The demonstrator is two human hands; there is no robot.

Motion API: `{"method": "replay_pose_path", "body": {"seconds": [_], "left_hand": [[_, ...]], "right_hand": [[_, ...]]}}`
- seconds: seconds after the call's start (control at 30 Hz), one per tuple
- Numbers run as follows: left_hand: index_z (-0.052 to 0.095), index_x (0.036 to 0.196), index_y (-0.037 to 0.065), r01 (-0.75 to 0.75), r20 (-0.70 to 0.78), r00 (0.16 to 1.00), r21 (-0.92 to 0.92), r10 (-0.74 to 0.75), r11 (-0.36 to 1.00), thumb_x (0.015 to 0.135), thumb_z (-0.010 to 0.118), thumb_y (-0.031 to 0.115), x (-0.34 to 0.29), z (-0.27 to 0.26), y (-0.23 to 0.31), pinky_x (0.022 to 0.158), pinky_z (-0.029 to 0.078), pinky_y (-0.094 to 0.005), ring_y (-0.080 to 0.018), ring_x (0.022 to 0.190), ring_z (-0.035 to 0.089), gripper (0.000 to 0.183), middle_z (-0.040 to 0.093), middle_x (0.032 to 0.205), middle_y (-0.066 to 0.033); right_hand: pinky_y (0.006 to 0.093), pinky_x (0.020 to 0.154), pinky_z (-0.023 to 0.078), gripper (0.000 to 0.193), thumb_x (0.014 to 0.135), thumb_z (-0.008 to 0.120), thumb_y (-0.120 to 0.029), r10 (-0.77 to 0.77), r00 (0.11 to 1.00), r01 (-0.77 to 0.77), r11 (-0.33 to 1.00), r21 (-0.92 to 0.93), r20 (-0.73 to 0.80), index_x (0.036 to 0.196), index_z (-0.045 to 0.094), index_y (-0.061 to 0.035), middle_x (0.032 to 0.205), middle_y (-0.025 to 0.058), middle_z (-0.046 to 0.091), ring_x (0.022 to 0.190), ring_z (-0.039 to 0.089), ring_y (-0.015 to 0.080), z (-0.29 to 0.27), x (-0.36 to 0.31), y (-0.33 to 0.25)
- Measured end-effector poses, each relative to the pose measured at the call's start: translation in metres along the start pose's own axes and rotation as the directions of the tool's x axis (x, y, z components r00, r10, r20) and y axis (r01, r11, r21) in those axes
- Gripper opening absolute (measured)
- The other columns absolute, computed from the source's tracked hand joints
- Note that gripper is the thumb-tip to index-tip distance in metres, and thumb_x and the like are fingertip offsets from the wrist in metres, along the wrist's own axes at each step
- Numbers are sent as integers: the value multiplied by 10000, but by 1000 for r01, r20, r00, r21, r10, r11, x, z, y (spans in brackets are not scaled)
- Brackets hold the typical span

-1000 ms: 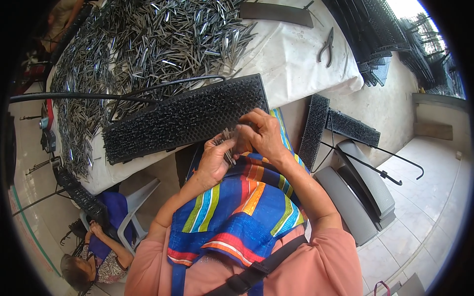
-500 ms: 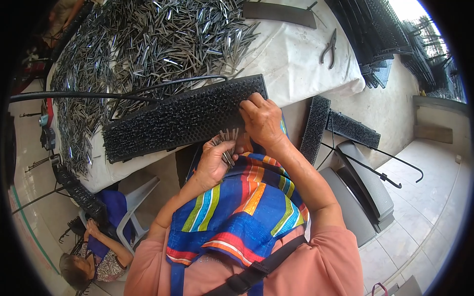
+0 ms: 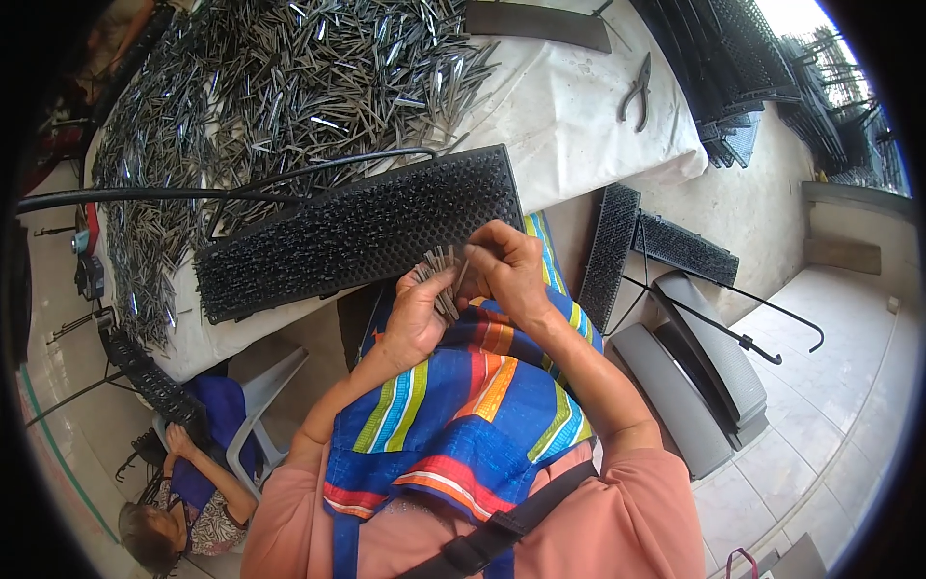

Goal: The person assembles small metal parts into a holder strip by hand.

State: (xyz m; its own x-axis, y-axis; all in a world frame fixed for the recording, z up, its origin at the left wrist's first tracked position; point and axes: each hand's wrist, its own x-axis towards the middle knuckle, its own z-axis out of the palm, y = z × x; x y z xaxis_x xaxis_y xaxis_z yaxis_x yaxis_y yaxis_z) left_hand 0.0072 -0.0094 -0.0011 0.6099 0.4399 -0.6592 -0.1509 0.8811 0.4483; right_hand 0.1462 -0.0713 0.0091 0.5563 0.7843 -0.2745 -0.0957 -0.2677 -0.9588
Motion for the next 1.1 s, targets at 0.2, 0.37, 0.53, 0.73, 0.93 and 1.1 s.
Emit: {"method": "replay_pose_path", "body": {"seconds": [0.2,0.37,0.53,0.73,0.93,1.1], "left_hand": [[611,1081,74,65,-72,996,75,-59,995,916,568,67,-6,3,-1,578,497,-258,-155,757,675,171,691,925,-55],[611,1084,56,85,-30,996,59,-83,995,911,561,52,-2,2,-2,570,487,-260,-145,746,665,180,690,919,-74],[636,1021,40,95,-40,995,16,-94,995,896,545,9,0,3,0,582,511,-258,-167,724,655,158,691,890,-103],[623,1066,28,58,-10,998,16,-58,998,893,570,21,7,6,-1,571,475,-272,-146,719,648,181,688,891,-79],[628,1050,24,45,26,999,-11,-45,999,888,586,9,12,9,-2,580,490,-278,-162,728,660,168,693,890,-84],[630,1059,20,50,-3,999,6,-50,999,899,572,9,10,18,-3,590,512,-286,-177,742,666,170,693,914,-94]], "right_hand": [[215,481,394,36,844,654,22,-326,908,301,945,-131,-264,844,627,-3,620,-1,554,549,493,32,-11,23,1],[317,536,473,66,792,684,-13,-663,746,533,651,-541,-62,827,634,-38,729,95,611,601,617,235,-12,47,0],[336,583,501,108,760,687,4,-659,746,569,558,-604,93,855,646,-27,807,122,633,701,651,301,-9,45,8],[360,570,495,150,765,701,-48,-596,768,554,431,-713,236,907,652,-42,785,118,614,680,634,314,-9,49,9],[336,536,481,132,776,716,-92,-499,864,432,677,-595,59,887,656,-55,751,84,619,594,610,234,-17,37,-2],[258,547,468,77,816,692,-47,-71,991,92,980,-178,117,858,650,2,716,70,652,596,582,95,-19,16,10]]}}
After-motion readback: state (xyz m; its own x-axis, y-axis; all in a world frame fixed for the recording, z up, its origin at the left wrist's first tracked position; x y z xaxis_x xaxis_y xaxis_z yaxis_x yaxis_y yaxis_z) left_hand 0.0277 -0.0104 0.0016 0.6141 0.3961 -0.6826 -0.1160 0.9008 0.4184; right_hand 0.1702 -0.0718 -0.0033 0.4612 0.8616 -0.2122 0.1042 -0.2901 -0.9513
